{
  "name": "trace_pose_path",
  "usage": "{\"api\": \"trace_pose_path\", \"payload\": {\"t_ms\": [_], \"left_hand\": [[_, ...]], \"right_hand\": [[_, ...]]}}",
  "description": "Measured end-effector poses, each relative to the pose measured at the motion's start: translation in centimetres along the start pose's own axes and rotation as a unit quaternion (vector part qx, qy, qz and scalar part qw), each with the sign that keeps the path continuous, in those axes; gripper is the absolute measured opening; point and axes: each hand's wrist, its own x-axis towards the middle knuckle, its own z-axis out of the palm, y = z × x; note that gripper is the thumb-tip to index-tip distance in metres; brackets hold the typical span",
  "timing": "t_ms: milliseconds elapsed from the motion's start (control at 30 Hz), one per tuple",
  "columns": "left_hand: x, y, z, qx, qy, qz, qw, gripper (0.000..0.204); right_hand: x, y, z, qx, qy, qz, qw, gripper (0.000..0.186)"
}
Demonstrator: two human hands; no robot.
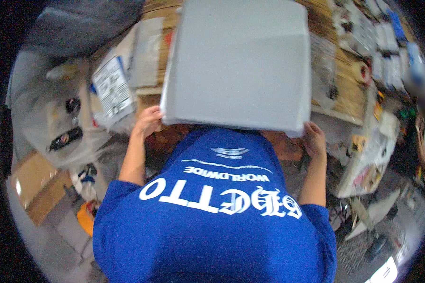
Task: The person places a white t-shirt on a heat press, aligns it, and closes the press to apply a 'Pickleball' graphic. After pressing, the person removes the t-shirt, places it aside, and retrieves a new t-shirt from a nearby box to repeat the process.
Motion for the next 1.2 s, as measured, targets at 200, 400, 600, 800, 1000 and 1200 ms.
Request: {"api": "trace_pose_path", "payload": {"t_ms": [200, 400, 600, 800, 1000, 1200], "left_hand": [[1.1, -0.2, -0.2, -0.006, -0.013, -0.01, 1.0, 0.045], [2.8, -0.2, 0.5, 0.095, -0.004, -0.08, 0.992, 0.034], [14.1, 10.6, 7.2, -0.097, -0.084, 0.009, 0.992, 0.088], [28.6, 20.2, 8.5, -0.083, 0.03, 0.153, 0.984, 0.088], [34.8, 23.1, 0.7, -0.255, 0.063, 0.178, 0.949, 0.049], [31.6, 20.9, 2.2, -0.27, 0.075, 0.247, 0.928, 0.039]], "right_hand": [[0.8, 0.5, -2.1, 0.012, 0.014, 0.002, 1.0, 0.012], [3.2, 1.0, -2.5, -0.071, -0.006, 0.075, 0.995, 0.021], [13.3, -9.0, 8.0, 0.037, -0.134, 0.09, 0.986, 0.089], [23.6, -19.2, 14.5, 0.139, -0.048, -0.046, 0.988, 0.092], [27.1, -20.9, 11.6, 0.206, 0.048, -0.22, 0.952, 0.053], [31.1, -20.5, 8.6, 0.234, -0.005, -0.195, 0.952, 0.029]]}}
